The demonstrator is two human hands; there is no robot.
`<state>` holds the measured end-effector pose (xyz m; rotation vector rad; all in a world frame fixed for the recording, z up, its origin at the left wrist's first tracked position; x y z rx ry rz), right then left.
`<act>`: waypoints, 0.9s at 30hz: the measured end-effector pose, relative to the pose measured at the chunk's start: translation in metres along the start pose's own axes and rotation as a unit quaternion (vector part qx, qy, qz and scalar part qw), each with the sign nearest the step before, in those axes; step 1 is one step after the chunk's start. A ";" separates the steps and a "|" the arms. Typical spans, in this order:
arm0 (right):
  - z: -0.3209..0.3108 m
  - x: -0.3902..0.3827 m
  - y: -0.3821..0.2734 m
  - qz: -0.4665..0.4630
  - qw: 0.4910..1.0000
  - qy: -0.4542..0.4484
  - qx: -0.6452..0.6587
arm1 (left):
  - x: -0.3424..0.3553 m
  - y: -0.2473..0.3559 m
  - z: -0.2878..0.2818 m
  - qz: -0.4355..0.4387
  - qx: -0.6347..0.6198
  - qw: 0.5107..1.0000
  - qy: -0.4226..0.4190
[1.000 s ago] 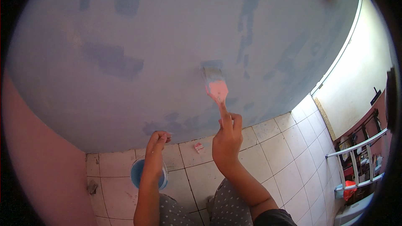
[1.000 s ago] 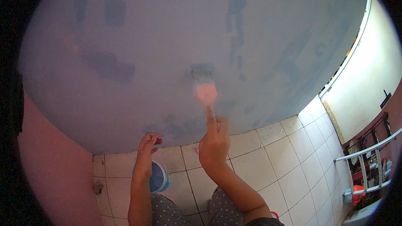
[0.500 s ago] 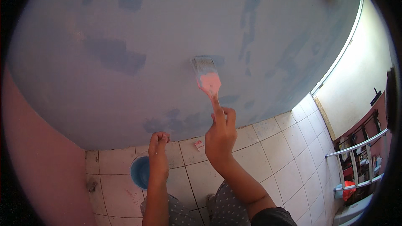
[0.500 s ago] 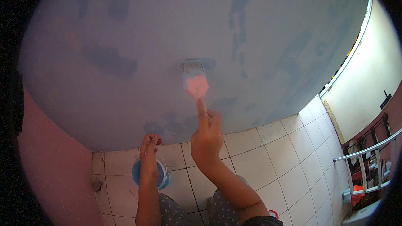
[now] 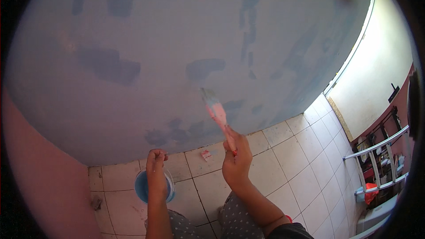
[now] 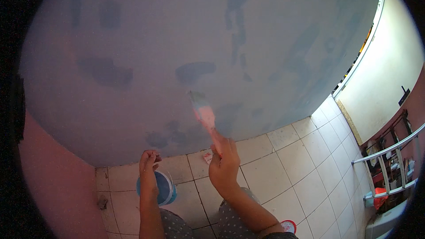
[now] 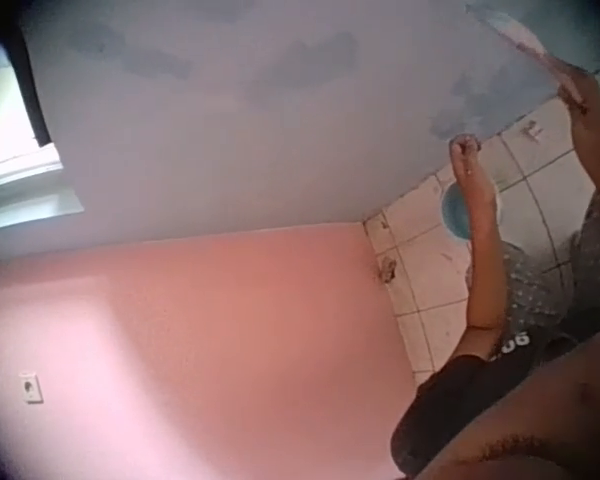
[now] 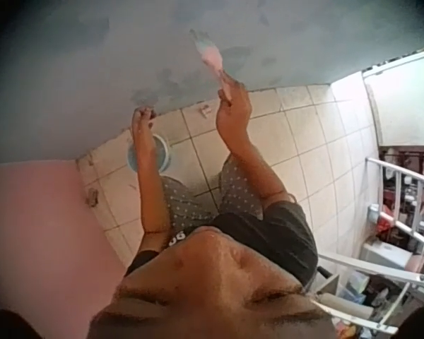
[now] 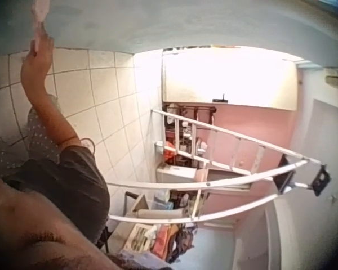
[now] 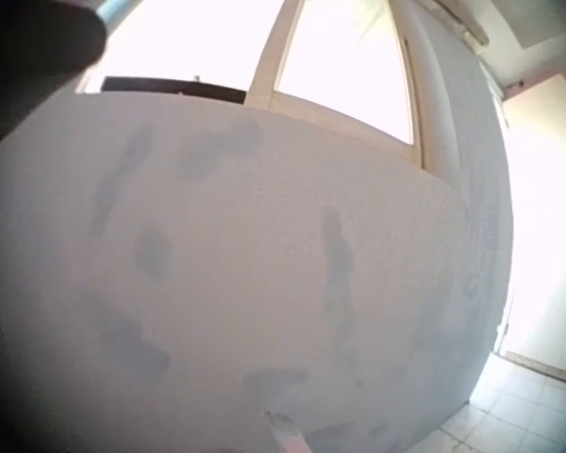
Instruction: Painting the lower section of a wall with light blue paint using a brush.
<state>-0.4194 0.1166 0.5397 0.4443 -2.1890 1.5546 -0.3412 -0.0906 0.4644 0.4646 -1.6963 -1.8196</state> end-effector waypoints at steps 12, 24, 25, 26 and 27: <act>-0.012 0.059 0.005 -0.016 0.963 0.084 -0.256 | -0.007 0.010 0.004 -0.004 0.040 0.999 -0.028; -0.018 0.048 -0.020 -0.020 0.966 0.091 -0.242 | -0.008 0.001 0.005 -0.016 0.051 0.998 -0.040; -0.013 0.053 -0.024 -0.034 0.965 0.095 -0.241 | -0.007 -0.002 0.005 0.000 0.039 0.998 -0.050; -0.010 0.055 -0.026 -0.049 0.964 0.099 -0.240 | -0.006 -0.003 0.006 0.017 0.026 0.998 -0.059; -0.009 0.054 -0.022 -0.046 0.965 0.095 -0.241 | -0.006 -0.005 0.006 0.012 0.028 0.998 -0.058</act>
Point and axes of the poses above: each hand's wrist, its own x-axis towards the middle knuckle, its own z-axis out of the palm, y = z × x, the point moved 4 cm from there along x, towards the middle knuckle, and after that the axes turned 12 degrees about z, right-handed, at the moved point
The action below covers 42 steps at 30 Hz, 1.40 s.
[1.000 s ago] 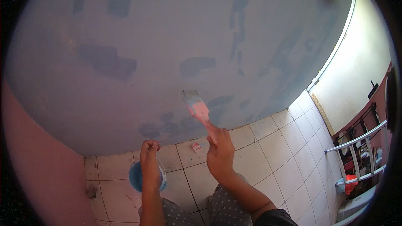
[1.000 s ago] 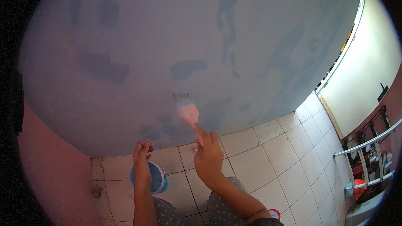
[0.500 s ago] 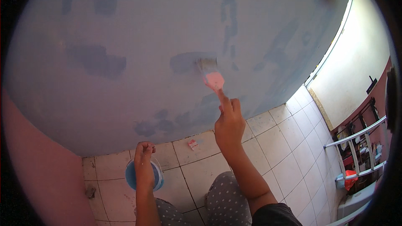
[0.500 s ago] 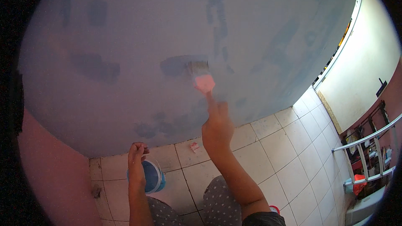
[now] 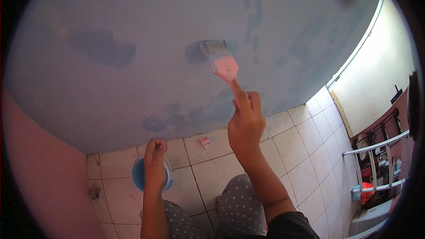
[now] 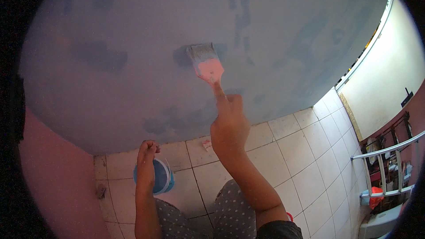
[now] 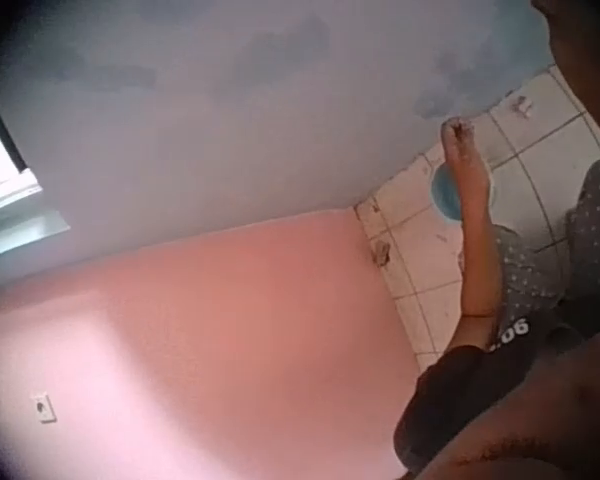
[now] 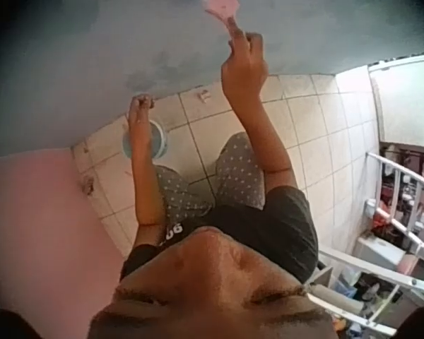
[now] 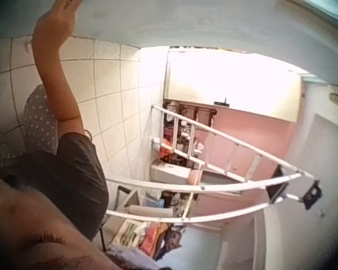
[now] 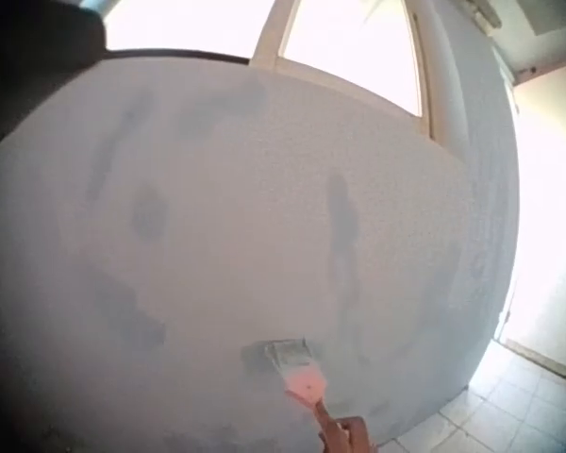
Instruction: Painting the lower section of a wall with light blue paint using a brush.
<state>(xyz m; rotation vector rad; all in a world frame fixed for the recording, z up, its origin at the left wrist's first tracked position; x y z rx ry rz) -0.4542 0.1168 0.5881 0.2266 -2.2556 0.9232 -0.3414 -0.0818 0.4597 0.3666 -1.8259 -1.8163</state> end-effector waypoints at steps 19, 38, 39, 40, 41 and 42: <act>0.103 -0.217 0.008 0.524 0.578 -0.364 0.508 | -0.027 -0.049 -0.146 -0.044 -0.002 0.986 0.162; 0.182 -0.292 0.001 0.406 0.504 -0.589 0.484 | -0.104 -0.247 -0.226 -0.249 -0.076 0.959 0.116; 0.185 -0.286 -0.001 0.407 0.506 -0.586 0.484 | -0.102 -0.247 -0.228 -0.249 -0.077 0.959 0.112; 0.189 -0.280 -0.004 0.397 0.547 -0.584 0.449 | -0.102 -0.249 -0.232 -0.278 -0.116 0.946 0.117; 0.191 -0.273 -0.007 0.386 0.586 -0.580 0.413 | -0.103 -0.250 -0.236 -0.307 -0.155 0.931 0.122; 0.192 -0.267 -0.017 0.387 0.586 -0.579 0.415 | -0.105 -0.251 -0.243 -0.307 -0.153 0.932 0.120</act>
Point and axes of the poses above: each hand's wrist, its own x-axis towards the middle knuckle, its own z-axis out of the palm, y = z × x, the point moved 4 cm from there along x, towards the middle knuckle, and after that the axes turned 12 degrees about z, right-handed, at the moved point
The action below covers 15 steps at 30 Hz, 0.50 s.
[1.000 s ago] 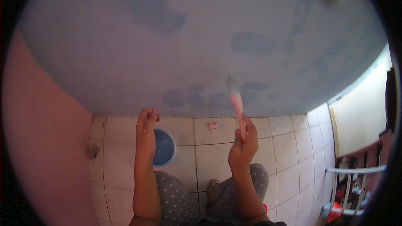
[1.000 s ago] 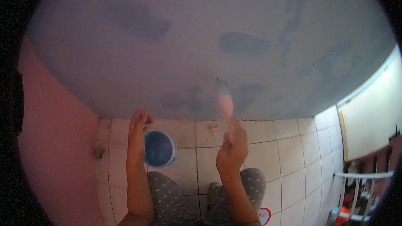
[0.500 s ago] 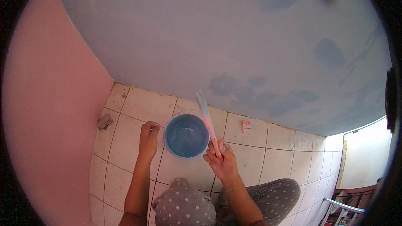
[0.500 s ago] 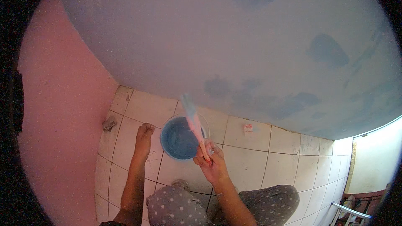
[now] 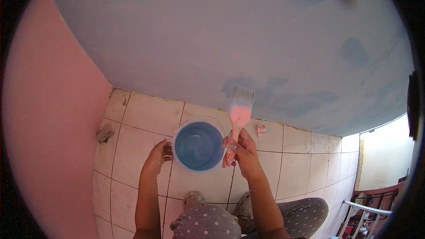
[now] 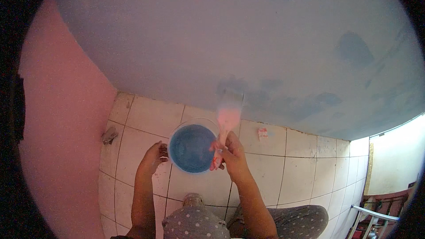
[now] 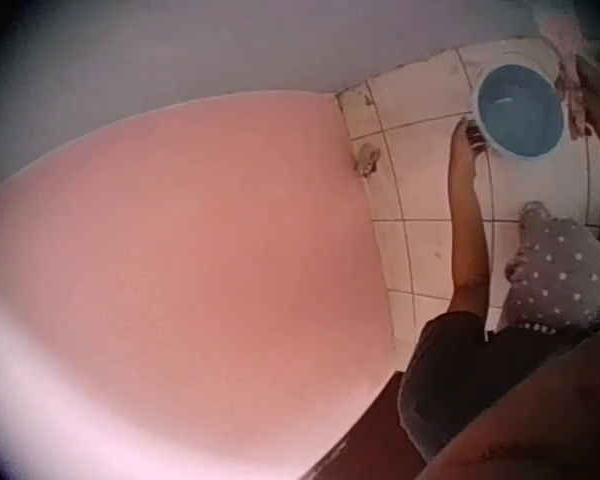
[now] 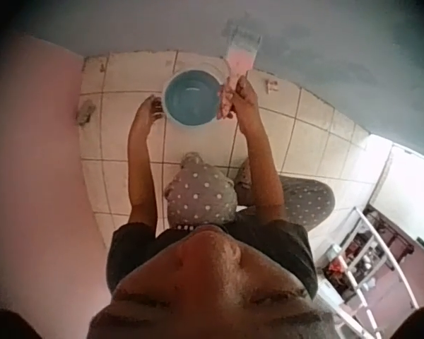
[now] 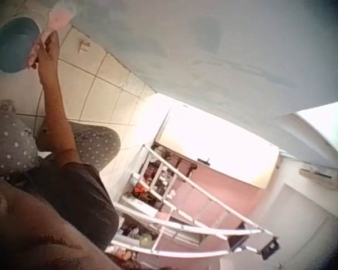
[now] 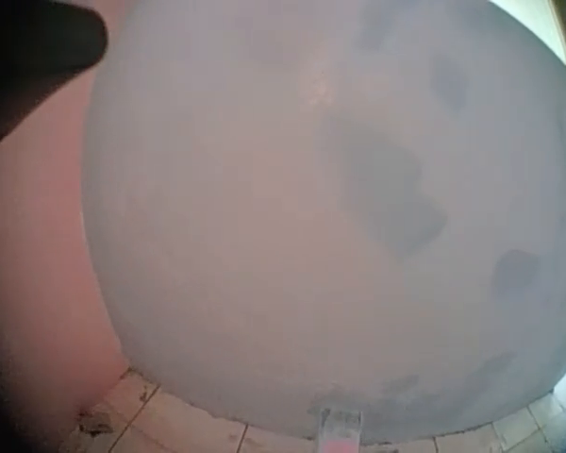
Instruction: Painting the lower section of a wall with light blue paint using a brush.
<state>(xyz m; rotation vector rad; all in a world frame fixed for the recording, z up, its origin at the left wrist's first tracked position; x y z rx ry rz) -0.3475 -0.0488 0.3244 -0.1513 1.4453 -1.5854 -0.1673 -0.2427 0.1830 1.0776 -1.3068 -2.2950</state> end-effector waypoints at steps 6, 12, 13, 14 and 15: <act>0.039 0.015 -0.050 -0.070 0.997 -0.031 -0.021 | -0.015 0.005 -0.054 0.023 0.086 0.984 0.151; 0.039 0.052 -0.058 -0.027 0.998 -0.051 0.023 | -0.050 0.027 -0.112 0.048 0.118 0.965 0.229; 0.040 0.054 -0.051 -0.016 0.998 -0.043 0.034 | -0.054 0.030 -0.117 0.047 0.118 0.965 0.228; 0.043 0.054 -0.047 -0.005 0.998 -0.040 0.045 | -0.062 0.036 -0.126 0.053 0.145 0.952 0.265; 0.045 0.049 -0.044 -0.005 0.998 -0.043 0.045 | -0.066 0.041 -0.134 0.060 0.172 0.936 0.301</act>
Point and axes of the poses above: each hand's wrist, its own x-axis towards the middle knuckle, its own z-axis out of the palm, y = z × x, the point moved 4 cm from there along x, towards the middle knuckle, and after that the axes turned 12 degrees about z, right-handed, at the moved point
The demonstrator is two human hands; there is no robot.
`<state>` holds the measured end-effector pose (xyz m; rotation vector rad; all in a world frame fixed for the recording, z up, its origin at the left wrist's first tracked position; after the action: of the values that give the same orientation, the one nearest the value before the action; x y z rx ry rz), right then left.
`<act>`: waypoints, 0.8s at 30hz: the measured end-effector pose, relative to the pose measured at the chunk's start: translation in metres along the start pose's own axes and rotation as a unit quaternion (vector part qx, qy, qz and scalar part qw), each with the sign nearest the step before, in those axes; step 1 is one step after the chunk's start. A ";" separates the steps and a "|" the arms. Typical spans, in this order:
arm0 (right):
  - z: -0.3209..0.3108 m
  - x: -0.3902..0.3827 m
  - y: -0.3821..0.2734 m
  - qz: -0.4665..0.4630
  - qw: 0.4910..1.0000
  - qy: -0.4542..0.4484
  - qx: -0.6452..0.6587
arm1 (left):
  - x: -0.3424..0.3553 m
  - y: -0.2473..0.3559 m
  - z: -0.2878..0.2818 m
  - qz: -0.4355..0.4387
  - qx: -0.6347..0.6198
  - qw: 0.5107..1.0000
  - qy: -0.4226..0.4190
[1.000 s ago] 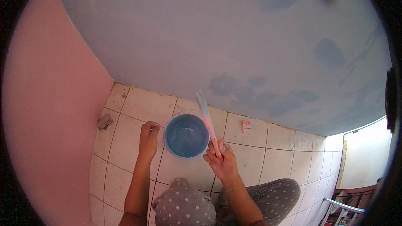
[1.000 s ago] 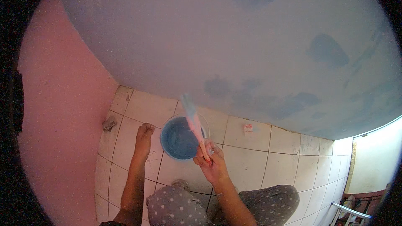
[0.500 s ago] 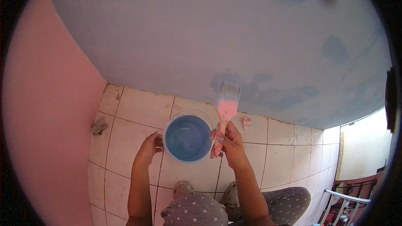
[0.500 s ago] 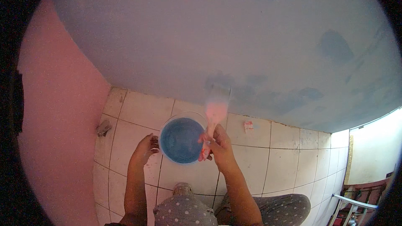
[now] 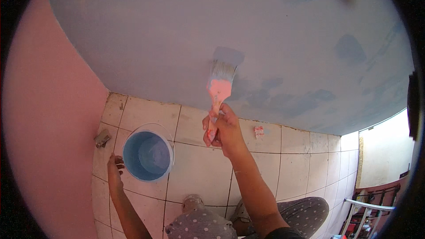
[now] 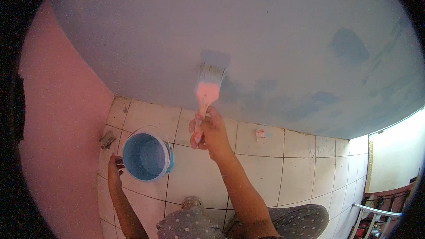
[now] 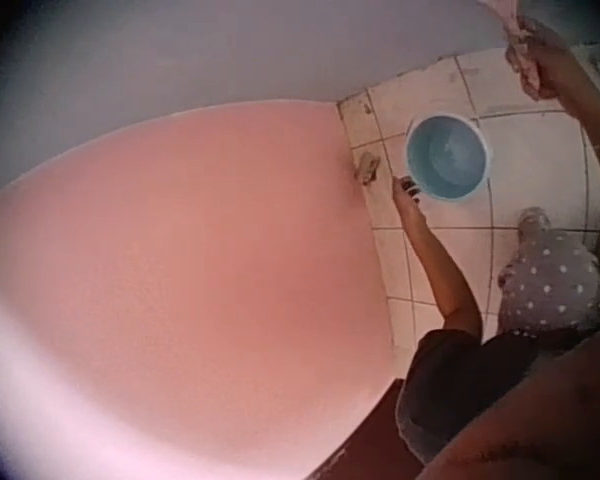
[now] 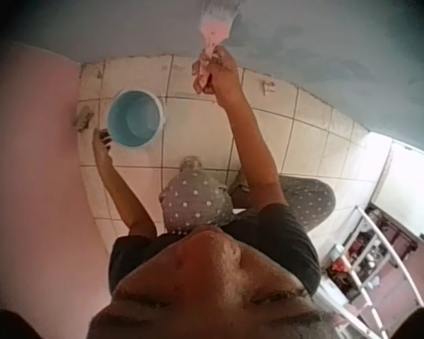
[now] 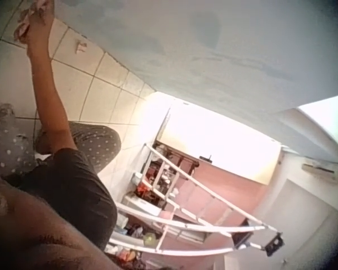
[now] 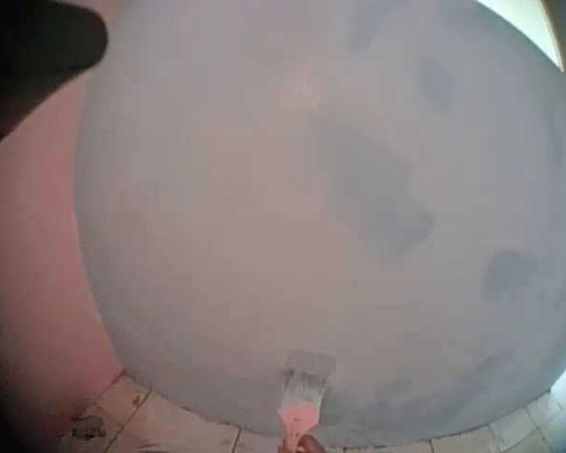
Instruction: Painting the lower section of a wall with light blue paint using a brush.
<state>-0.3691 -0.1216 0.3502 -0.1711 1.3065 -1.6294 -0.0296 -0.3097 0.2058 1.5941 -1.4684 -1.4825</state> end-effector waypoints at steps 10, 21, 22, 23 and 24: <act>-0.004 -0.019 -0.027 -0.036 0.997 0.056 0.029 | -0.037 0.104 0.053 0.247 -0.050 0.965 0.071; 0.056 -0.007 -0.012 -0.057 0.998 -0.035 0.010 | -0.077 0.122 0.114 0.272 -0.126 0.952 -0.068; 0.056 0.006 -0.017 -0.047 0.998 -0.036 0.038 | -0.077 0.119 0.116 0.273 -0.125 0.951 -0.066; 0.057 0.015 -0.016 -0.035 0.996 -0.035 0.067 | -0.077 0.116 0.119 0.275 -0.126 0.950 -0.078; 0.058 0.019 -0.012 -0.035 0.996 -0.036 0.068 | -0.077 0.115 0.121 0.277 -0.126 0.948 -0.091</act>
<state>-0.3488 -0.1753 0.3751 -0.1931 1.1409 -1.7496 -0.1672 -0.2367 0.3029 0.8143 -1.5798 -1.4263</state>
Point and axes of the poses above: each hand's wrist, its own x-axis towards the middle knuckle, its own z-axis out of the palm, y = z × x, the point moved 4 cm from there along x, towards the middle knuckle, and after that the axes turned 12 degrees about z, right-handed, at the moved point
